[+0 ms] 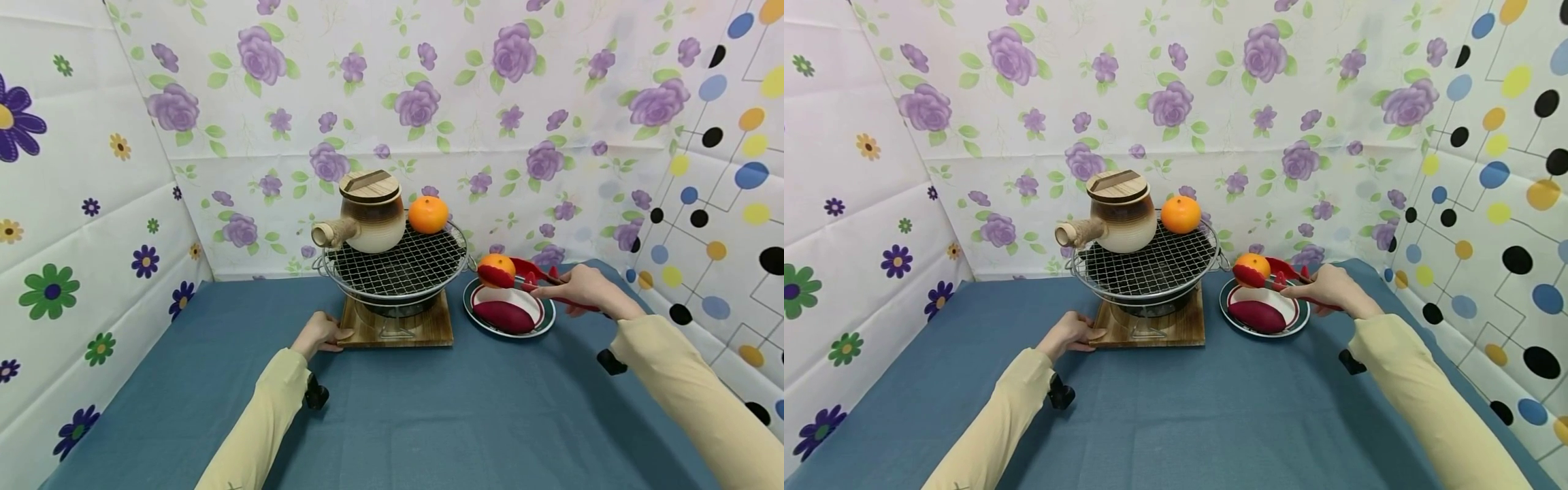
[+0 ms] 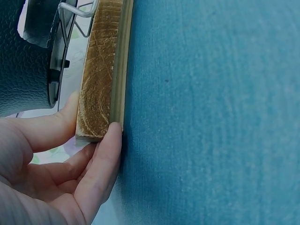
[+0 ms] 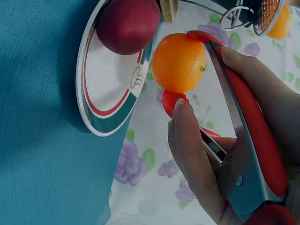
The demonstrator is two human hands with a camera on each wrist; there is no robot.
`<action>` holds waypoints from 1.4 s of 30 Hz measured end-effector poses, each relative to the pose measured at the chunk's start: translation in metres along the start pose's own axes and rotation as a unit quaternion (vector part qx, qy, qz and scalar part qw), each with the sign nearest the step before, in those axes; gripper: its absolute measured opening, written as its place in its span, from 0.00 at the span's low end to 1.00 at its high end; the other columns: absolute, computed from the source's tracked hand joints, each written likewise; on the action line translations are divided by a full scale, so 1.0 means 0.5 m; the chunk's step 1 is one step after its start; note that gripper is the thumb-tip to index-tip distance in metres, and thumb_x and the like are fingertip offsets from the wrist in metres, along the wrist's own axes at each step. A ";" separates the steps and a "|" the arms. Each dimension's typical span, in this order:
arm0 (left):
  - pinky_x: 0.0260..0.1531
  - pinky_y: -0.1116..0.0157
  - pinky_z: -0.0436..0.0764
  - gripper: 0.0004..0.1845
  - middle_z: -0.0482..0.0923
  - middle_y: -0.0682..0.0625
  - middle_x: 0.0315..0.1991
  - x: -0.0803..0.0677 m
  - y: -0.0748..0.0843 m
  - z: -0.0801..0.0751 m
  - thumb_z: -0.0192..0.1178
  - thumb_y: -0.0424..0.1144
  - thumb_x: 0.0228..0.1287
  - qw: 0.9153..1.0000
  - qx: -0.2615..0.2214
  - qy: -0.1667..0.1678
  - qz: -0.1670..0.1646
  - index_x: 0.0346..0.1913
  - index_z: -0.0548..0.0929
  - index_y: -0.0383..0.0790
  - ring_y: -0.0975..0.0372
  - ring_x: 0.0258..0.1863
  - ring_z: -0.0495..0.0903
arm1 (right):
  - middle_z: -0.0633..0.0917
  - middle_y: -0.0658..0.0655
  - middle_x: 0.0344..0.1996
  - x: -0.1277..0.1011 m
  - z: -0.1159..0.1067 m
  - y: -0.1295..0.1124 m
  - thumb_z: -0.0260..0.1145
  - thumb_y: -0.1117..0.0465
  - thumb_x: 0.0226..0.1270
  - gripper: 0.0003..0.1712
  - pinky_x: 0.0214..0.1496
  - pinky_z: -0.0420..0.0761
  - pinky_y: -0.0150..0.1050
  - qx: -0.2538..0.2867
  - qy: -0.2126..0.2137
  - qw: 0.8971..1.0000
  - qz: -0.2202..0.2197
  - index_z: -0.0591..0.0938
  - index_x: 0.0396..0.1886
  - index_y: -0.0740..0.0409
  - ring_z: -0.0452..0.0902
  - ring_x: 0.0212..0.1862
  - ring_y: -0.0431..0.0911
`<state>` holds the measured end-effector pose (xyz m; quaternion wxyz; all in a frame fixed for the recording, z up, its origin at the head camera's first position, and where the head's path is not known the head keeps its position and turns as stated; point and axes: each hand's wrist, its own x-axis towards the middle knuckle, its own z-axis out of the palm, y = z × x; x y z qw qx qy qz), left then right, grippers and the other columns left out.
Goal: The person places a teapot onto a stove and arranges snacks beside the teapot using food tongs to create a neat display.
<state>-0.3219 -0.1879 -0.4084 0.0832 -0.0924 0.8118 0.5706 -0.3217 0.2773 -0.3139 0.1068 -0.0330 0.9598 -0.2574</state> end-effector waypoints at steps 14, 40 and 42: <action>0.29 0.58 0.81 0.14 0.63 0.44 0.22 -0.001 0.001 0.000 0.63 0.26 0.54 1.000 0.003 -0.004 -0.010 0.40 0.70 0.25 0.57 0.20 0.66 | 0.81 0.56 0.18 -0.019 -0.016 0.011 0.62 0.29 0.45 0.45 0.32 0.78 0.43 0.021 0.015 1.000 0.011 0.77 0.44 0.66 0.79 0.21 0.48; 0.29 0.59 0.81 0.18 0.62 0.45 0.22 0.003 0.000 0.001 0.63 0.26 0.54 1.000 0.008 0.005 -0.015 0.45 0.69 0.26 0.58 0.20 0.67 | 0.78 0.57 0.21 -0.056 -0.058 0.002 0.61 0.29 0.47 0.45 0.36 0.78 0.44 0.046 0.035 0.998 0.001 0.74 0.46 0.67 0.80 0.27 0.48; 0.28 0.59 0.81 0.16 0.62 0.46 0.20 0.004 -0.001 0.001 0.63 0.26 0.54 1.000 0.007 0.005 -0.016 0.43 0.70 0.27 0.59 0.20 0.66 | 0.78 0.57 0.21 -0.058 -0.059 0.001 0.61 0.29 0.47 0.44 0.33 0.78 0.42 0.046 0.039 0.998 0.000 0.75 0.43 0.67 0.80 0.26 0.48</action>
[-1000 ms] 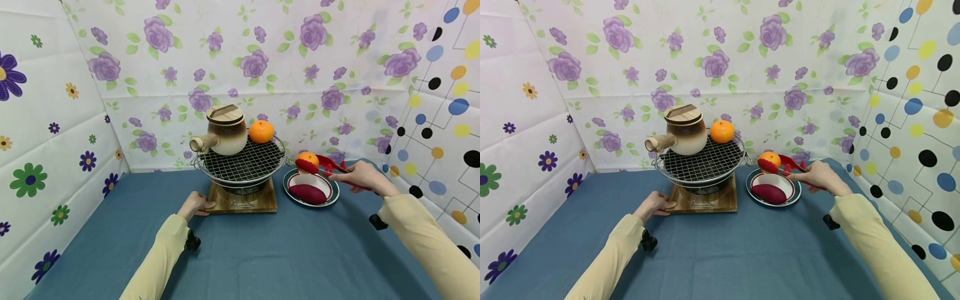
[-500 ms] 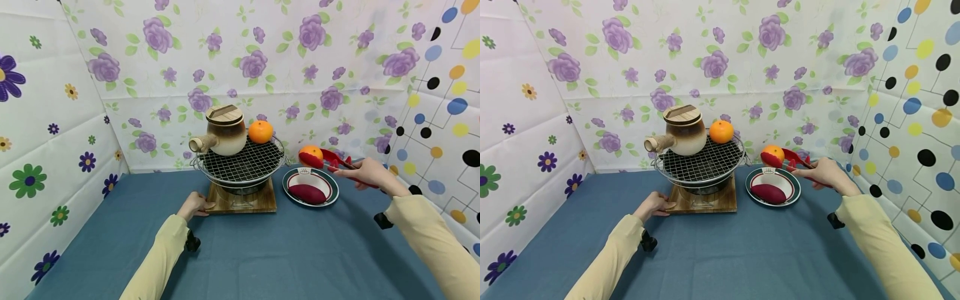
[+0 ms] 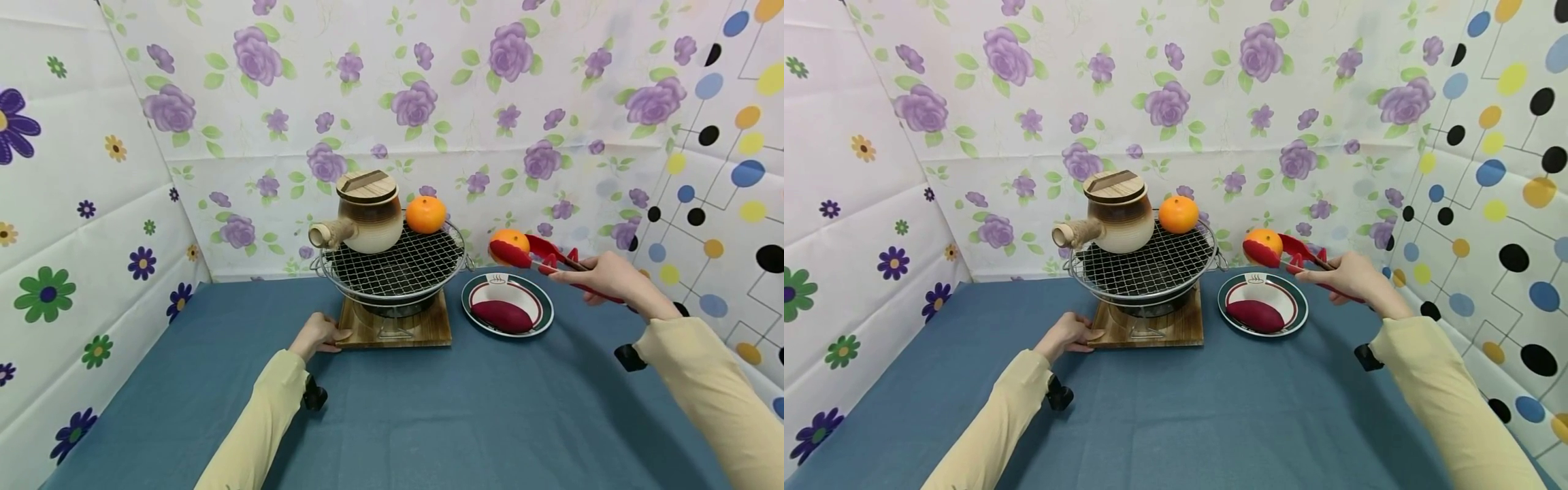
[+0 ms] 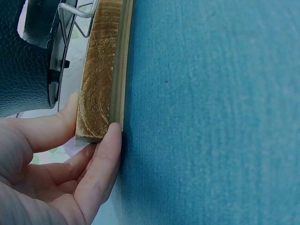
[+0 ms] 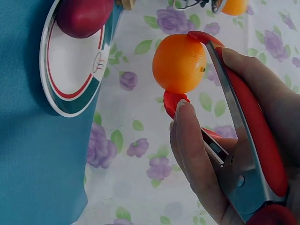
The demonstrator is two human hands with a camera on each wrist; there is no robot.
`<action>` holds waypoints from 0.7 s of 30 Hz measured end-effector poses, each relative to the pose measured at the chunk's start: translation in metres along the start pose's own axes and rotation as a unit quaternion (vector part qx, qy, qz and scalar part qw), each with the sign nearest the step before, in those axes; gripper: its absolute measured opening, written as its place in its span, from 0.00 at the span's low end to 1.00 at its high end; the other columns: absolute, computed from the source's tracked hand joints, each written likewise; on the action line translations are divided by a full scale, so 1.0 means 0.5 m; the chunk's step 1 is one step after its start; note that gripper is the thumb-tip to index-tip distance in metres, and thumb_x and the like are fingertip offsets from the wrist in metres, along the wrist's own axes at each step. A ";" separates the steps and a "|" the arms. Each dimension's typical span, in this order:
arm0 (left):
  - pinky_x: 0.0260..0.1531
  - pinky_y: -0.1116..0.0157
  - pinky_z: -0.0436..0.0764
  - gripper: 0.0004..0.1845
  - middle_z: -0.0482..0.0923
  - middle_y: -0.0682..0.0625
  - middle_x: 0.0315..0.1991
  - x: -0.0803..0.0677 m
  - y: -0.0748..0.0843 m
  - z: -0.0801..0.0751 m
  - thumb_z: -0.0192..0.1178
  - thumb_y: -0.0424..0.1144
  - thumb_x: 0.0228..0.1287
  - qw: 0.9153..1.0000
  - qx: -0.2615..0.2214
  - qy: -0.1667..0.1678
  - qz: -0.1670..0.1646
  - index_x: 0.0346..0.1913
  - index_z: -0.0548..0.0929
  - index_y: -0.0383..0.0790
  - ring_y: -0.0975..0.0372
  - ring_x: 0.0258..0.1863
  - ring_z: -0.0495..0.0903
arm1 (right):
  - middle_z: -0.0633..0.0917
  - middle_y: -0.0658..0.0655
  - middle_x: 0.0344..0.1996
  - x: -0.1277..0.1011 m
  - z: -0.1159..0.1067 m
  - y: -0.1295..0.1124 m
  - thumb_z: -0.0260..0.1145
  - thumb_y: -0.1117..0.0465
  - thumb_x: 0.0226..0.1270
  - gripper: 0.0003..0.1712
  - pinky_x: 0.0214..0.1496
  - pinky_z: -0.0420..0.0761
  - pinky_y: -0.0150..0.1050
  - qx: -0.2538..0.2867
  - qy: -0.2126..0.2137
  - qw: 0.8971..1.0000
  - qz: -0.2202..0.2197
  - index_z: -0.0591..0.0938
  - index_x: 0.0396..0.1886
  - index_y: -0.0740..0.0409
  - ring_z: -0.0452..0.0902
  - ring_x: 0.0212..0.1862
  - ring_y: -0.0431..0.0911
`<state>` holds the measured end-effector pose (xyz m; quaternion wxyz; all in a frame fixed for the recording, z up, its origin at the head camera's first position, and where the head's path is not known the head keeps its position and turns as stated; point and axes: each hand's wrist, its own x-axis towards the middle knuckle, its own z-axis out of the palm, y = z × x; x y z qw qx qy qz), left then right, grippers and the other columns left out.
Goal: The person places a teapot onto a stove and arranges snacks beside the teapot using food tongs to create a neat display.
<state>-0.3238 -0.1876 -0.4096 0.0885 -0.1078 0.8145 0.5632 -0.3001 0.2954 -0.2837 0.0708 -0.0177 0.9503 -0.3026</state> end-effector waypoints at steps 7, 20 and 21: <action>0.27 0.59 0.81 0.28 0.51 0.52 0.12 0.003 -0.002 0.000 0.65 0.28 0.52 1.000 0.001 -0.001 0.008 0.16 0.54 0.46 0.62 0.13 0.56 | 0.79 0.57 0.20 -0.005 -0.005 -0.004 0.62 0.29 0.46 0.45 0.28 0.77 0.40 0.001 0.012 1.000 -0.004 0.76 0.43 0.67 0.80 0.25 0.48; 0.26 0.59 0.81 0.25 0.54 0.49 0.16 0.001 -0.001 -0.004 0.66 0.27 0.51 1.000 -0.001 -0.012 0.017 0.21 0.56 0.43 0.61 0.15 0.59 | 0.78 0.56 0.18 -0.010 -0.014 -0.019 0.61 0.28 0.46 0.45 0.28 0.76 0.40 -0.018 0.027 0.999 -0.018 0.77 0.42 0.68 0.79 0.24 0.48; 0.26 0.58 0.81 0.25 0.54 0.49 0.16 0.001 -0.001 -0.004 0.66 0.28 0.51 1.000 0.001 -0.013 0.019 0.21 0.56 0.43 0.61 0.15 0.59 | 0.78 0.56 0.18 -0.011 -0.015 -0.020 0.61 0.28 0.46 0.45 0.28 0.76 0.41 -0.018 0.028 0.999 -0.019 0.77 0.42 0.68 0.79 0.24 0.48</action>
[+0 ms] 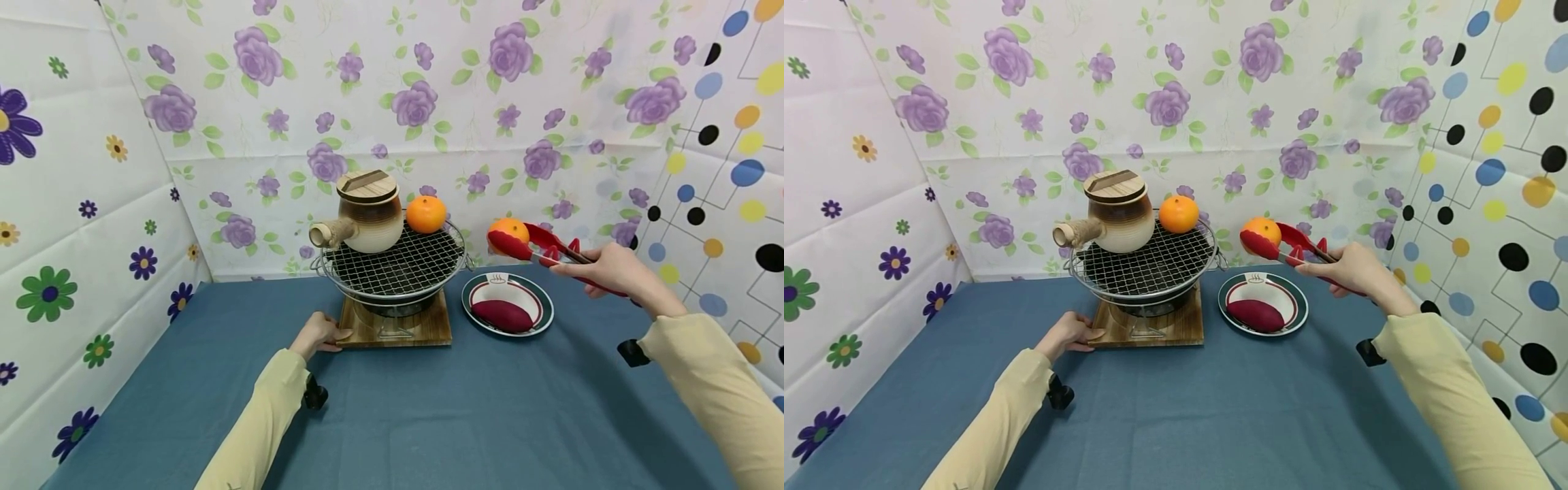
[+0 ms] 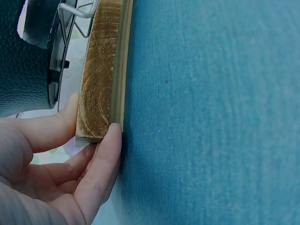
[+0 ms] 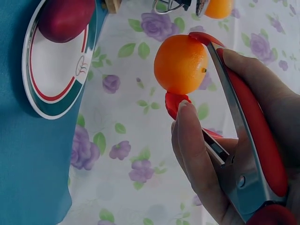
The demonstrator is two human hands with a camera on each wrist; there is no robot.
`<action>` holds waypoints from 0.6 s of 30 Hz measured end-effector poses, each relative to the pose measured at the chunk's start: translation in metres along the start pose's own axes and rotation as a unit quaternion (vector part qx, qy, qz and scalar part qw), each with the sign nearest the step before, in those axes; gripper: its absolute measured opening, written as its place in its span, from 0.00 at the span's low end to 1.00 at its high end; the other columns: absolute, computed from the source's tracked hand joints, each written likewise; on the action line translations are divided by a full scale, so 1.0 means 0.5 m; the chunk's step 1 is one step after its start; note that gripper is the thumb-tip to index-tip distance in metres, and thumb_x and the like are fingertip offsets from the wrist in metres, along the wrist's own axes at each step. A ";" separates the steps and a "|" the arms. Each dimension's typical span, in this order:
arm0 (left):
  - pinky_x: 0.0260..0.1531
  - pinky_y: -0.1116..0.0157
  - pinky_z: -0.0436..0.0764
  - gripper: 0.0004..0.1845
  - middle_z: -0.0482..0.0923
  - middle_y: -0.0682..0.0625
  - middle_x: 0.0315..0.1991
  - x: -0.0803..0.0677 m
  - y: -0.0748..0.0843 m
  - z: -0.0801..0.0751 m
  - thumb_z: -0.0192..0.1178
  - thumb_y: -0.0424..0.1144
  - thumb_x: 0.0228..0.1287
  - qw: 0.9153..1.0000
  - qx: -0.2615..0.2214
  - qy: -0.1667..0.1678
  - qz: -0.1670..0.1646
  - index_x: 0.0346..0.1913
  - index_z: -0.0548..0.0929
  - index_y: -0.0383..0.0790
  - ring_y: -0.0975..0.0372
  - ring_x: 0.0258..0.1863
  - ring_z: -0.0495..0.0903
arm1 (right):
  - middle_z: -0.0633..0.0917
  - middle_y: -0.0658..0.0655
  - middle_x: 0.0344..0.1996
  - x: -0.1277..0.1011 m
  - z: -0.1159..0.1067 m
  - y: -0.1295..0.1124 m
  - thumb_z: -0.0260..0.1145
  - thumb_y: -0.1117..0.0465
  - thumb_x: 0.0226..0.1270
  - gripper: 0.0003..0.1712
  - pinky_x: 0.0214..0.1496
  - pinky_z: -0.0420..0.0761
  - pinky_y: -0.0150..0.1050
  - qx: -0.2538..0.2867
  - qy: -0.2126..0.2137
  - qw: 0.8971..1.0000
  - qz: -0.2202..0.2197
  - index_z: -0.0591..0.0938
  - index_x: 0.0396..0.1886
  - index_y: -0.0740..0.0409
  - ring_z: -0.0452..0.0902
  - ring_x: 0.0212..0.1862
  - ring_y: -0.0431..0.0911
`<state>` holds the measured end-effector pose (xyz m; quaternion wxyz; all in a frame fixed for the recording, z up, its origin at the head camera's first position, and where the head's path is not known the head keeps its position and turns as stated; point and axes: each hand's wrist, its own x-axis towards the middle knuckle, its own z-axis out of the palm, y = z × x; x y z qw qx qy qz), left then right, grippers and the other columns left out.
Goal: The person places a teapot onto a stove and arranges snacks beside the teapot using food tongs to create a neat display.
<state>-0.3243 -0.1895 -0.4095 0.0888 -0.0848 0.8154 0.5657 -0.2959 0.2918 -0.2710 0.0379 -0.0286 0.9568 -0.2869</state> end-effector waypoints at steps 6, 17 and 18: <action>0.28 0.58 0.81 0.28 0.51 0.51 0.12 -0.001 0.002 0.002 0.64 0.26 0.53 1.000 -0.003 0.007 -0.004 0.17 0.52 0.45 0.62 0.13 0.56 | 0.79 0.56 0.19 -0.002 -0.007 -0.009 0.61 0.28 0.45 0.47 0.28 0.76 0.40 -0.006 0.005 1.000 0.000 0.75 0.46 0.67 0.80 0.24 0.47; 0.28 0.57 0.81 0.28 0.52 0.51 0.13 0.001 0.003 0.001 0.65 0.27 0.52 1.000 -0.002 0.009 -0.012 0.18 0.53 0.46 0.62 0.13 0.55 | 0.78 0.56 0.18 -0.012 -0.017 -0.024 0.61 0.30 0.48 0.41 0.29 0.76 0.41 -0.011 0.016 0.999 -0.028 0.75 0.40 0.65 0.79 0.23 0.48; 0.28 0.57 0.81 0.28 0.51 0.51 0.13 0.001 0.002 0.001 0.65 0.27 0.52 1.000 -0.001 0.008 -0.011 0.18 0.52 0.46 0.62 0.13 0.55 | 0.78 0.56 0.19 -0.013 -0.017 -0.025 0.61 0.30 0.48 0.41 0.30 0.77 0.41 -0.010 0.016 0.999 -0.029 0.75 0.40 0.66 0.79 0.23 0.48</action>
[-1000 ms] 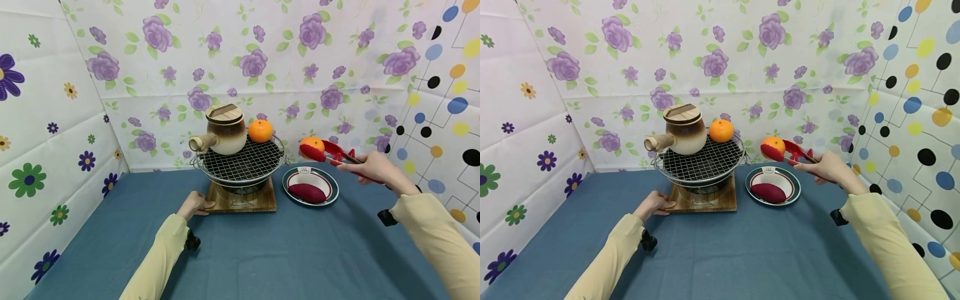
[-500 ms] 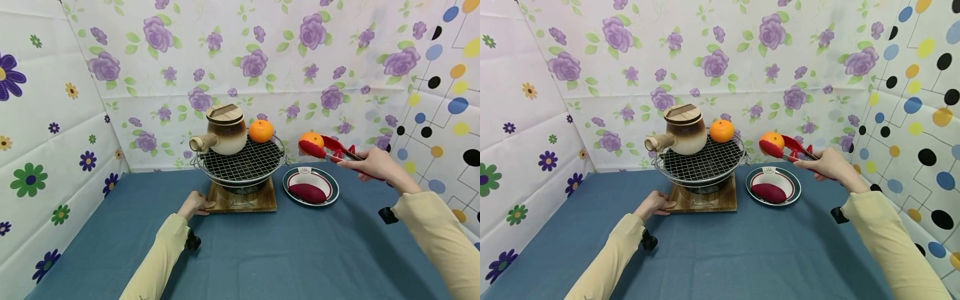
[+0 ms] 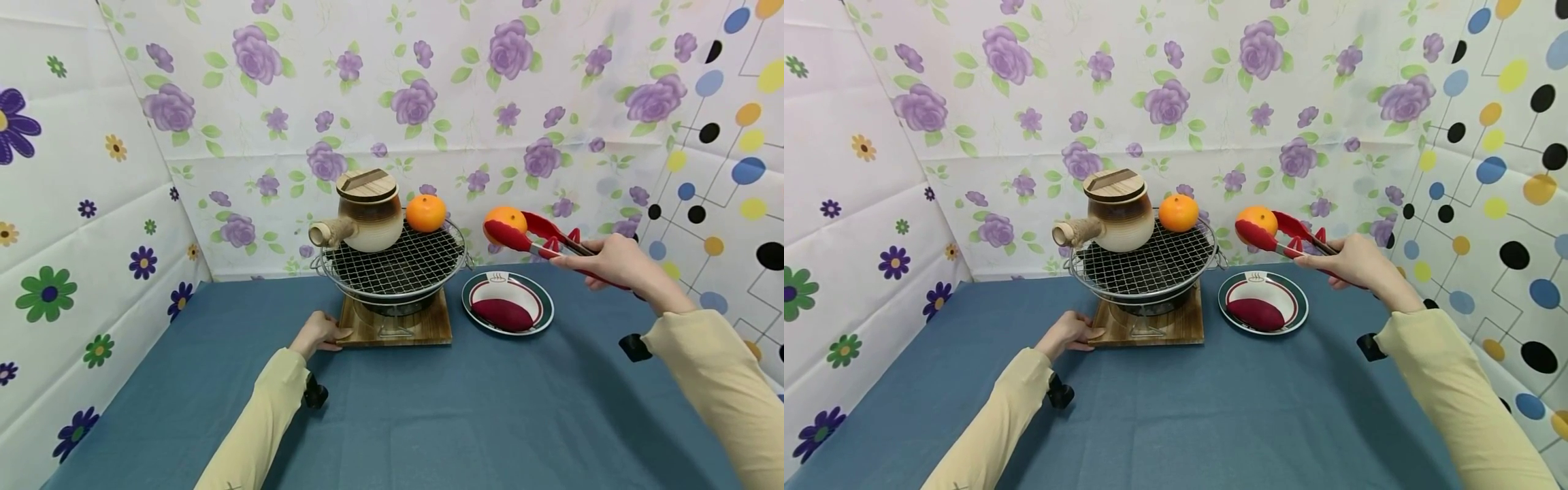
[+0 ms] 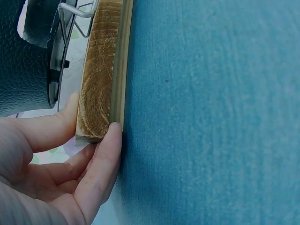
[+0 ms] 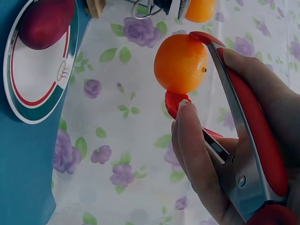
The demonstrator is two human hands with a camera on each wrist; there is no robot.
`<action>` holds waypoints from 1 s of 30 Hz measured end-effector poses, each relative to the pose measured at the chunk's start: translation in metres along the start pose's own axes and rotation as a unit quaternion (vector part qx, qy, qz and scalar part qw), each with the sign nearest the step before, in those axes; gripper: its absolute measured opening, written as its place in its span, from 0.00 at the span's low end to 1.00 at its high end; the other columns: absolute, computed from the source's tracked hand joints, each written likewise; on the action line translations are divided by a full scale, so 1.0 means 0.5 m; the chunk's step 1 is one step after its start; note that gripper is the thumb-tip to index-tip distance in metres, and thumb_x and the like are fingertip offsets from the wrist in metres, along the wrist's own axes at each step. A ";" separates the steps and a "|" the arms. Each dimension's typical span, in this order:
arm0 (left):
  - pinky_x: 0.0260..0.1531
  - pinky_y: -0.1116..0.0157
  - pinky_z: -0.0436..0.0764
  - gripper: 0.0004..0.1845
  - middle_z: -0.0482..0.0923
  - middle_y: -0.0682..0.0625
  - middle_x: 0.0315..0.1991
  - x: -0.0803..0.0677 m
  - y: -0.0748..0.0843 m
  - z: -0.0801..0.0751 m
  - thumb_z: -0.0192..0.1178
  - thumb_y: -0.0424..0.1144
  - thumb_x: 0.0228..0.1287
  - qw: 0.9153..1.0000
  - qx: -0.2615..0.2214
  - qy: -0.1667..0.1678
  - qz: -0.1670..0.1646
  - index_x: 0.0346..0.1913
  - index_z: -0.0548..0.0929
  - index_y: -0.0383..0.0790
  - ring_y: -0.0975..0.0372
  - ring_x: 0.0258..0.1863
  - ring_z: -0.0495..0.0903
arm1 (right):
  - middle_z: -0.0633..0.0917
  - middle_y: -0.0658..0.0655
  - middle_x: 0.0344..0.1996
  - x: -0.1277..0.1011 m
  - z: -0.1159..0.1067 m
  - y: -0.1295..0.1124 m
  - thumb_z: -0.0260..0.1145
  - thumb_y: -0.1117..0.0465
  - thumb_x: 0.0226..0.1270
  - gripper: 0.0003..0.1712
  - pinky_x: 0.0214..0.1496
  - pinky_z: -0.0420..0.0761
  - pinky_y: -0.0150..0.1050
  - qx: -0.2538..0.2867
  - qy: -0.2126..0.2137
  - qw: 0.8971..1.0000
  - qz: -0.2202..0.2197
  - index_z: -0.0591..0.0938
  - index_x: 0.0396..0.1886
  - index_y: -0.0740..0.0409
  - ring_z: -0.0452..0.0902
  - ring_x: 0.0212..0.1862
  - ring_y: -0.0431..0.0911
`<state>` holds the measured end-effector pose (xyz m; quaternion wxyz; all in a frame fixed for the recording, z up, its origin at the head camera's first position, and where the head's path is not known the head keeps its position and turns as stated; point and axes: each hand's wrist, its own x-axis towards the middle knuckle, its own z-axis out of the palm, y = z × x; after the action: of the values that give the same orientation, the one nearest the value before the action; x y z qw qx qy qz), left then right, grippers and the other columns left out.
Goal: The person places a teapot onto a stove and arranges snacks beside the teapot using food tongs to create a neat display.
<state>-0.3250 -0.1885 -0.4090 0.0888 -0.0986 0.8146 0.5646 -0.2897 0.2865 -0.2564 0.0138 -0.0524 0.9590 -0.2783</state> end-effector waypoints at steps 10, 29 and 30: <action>0.29 0.58 0.81 0.13 0.58 0.48 0.18 -0.003 0.002 0.000 0.63 0.26 0.54 1.000 0.004 0.003 -0.005 0.30 0.66 0.35 0.60 0.17 0.61 | 0.80 0.56 0.20 -0.006 -0.009 -0.018 0.61 0.29 0.46 0.50 0.33 0.77 0.44 0.009 -0.009 1.000 0.001 0.71 0.54 0.67 0.79 0.24 0.48; 0.29 0.58 0.81 0.14 0.60 0.47 0.20 -0.005 0.002 0.002 0.64 0.27 0.54 1.000 0.007 0.002 -0.002 0.36 0.67 0.32 0.60 0.18 0.64 | 0.78 0.56 0.19 -0.020 -0.008 -0.057 0.62 0.31 0.47 0.55 0.28 0.74 0.40 0.023 -0.015 1.000 -0.013 0.63 0.64 0.68 0.78 0.23 0.49; 0.29 0.58 0.81 0.14 0.59 0.47 0.20 -0.004 0.002 0.002 0.64 0.27 0.54 1.000 0.006 0.002 -0.003 0.34 0.67 0.33 0.60 0.18 0.64 | 0.78 0.56 0.19 -0.021 -0.007 -0.059 0.62 0.31 0.47 0.55 0.27 0.74 0.40 0.023 -0.015 1.000 -0.015 0.63 0.64 0.68 0.78 0.23 0.49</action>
<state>-0.3233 -0.1868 -0.4078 0.0889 -0.1015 0.8181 0.5591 -0.2769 0.2650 -0.2376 0.0253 -0.0704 0.9510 -0.2999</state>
